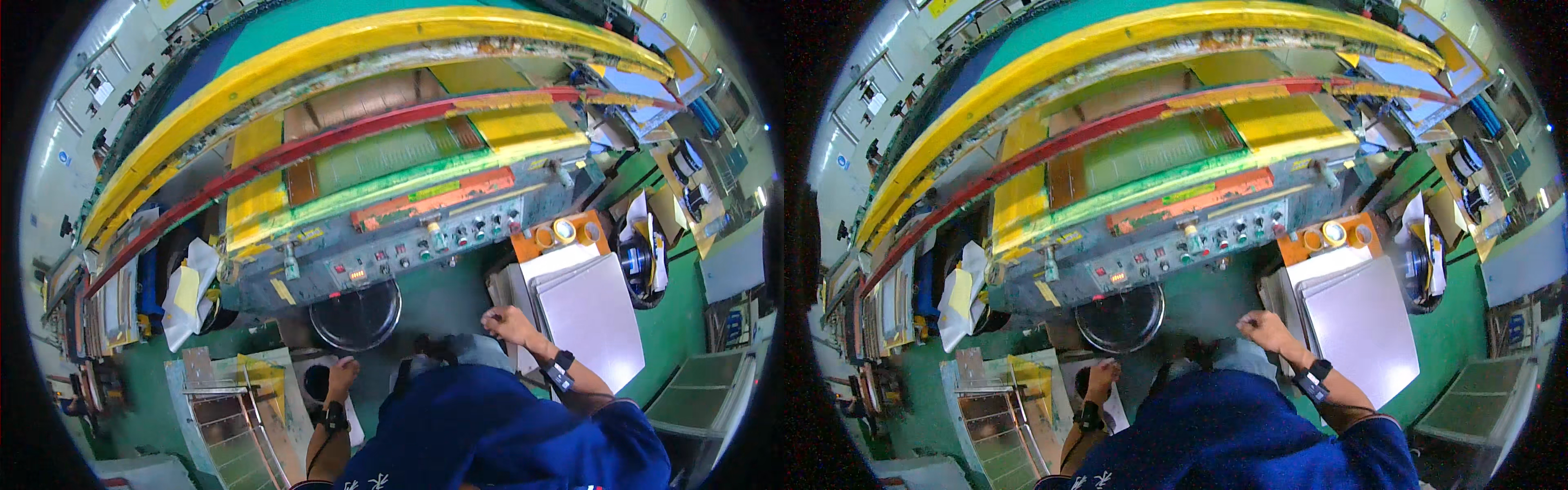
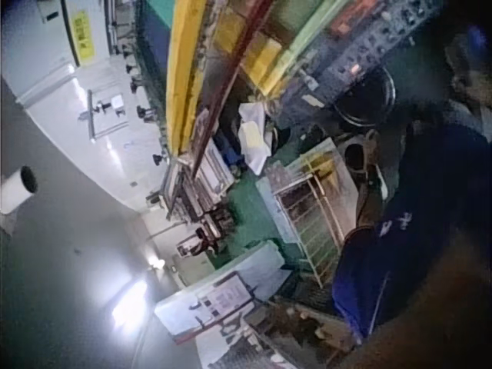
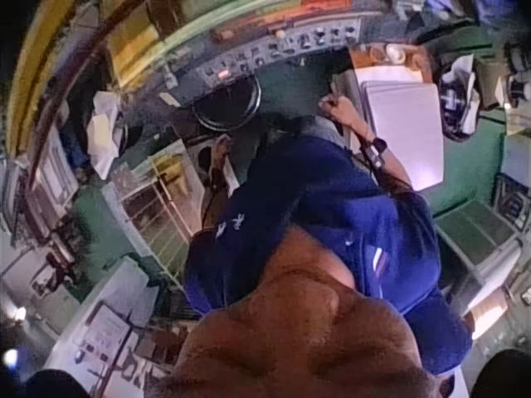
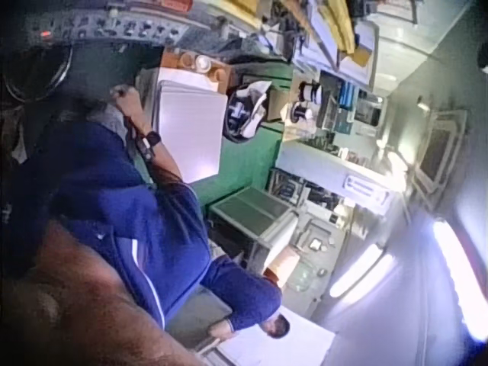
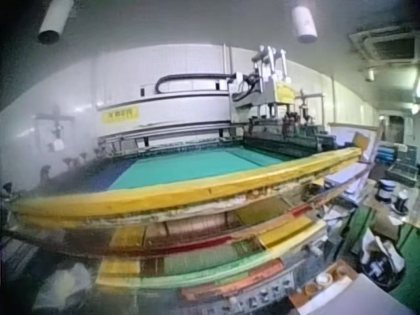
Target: Operate a semi-automatic screen printing machine to print on green boards, including unloading printed boards and adjusting the machine settings.
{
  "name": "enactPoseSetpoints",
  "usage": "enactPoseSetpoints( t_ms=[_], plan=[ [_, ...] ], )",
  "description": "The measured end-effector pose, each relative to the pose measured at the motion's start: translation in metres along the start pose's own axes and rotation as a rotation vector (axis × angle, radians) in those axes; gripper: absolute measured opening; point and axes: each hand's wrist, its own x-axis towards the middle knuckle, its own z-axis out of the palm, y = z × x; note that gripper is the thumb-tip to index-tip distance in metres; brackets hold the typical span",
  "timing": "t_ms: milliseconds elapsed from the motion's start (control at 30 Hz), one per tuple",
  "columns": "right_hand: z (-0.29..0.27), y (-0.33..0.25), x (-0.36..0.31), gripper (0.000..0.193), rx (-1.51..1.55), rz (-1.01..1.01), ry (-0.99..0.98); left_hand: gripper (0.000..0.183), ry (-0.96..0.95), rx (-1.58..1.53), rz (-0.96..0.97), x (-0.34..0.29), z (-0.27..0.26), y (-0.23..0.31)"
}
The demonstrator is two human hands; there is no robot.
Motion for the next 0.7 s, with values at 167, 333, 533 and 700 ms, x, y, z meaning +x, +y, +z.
enactPoseSetpoints(
  t_ms=[167, 333, 533, 700],
  plan=[
    [-0.011, 0.01, 0.001, 0.027, 0.01, 0.071, 0.052, 0.024, -0.07, 0.121, 0.076, 0.02, 0.014, 0.025],
    [-0.004, -0.012, 0.015, 0.026, 0.018, 0.063, 0.02, 0.029, -0.043, -0.039, -0.003, 0.063, -0.021, -0.04],
    [0.005, -0.017, 0.039, 0.022, 0.044, -0.006, -0.029, 0.022, 0.006, 0.08, 0.214, 0.059, -0.022, -0.033],
    [0.006, -0.017, 0.058, 0.026, -0.001, -0.016, -0.02, 0.018, -0.001, 0.086, 0.015, 0.05, -0.01, 0.004]
  ],
)
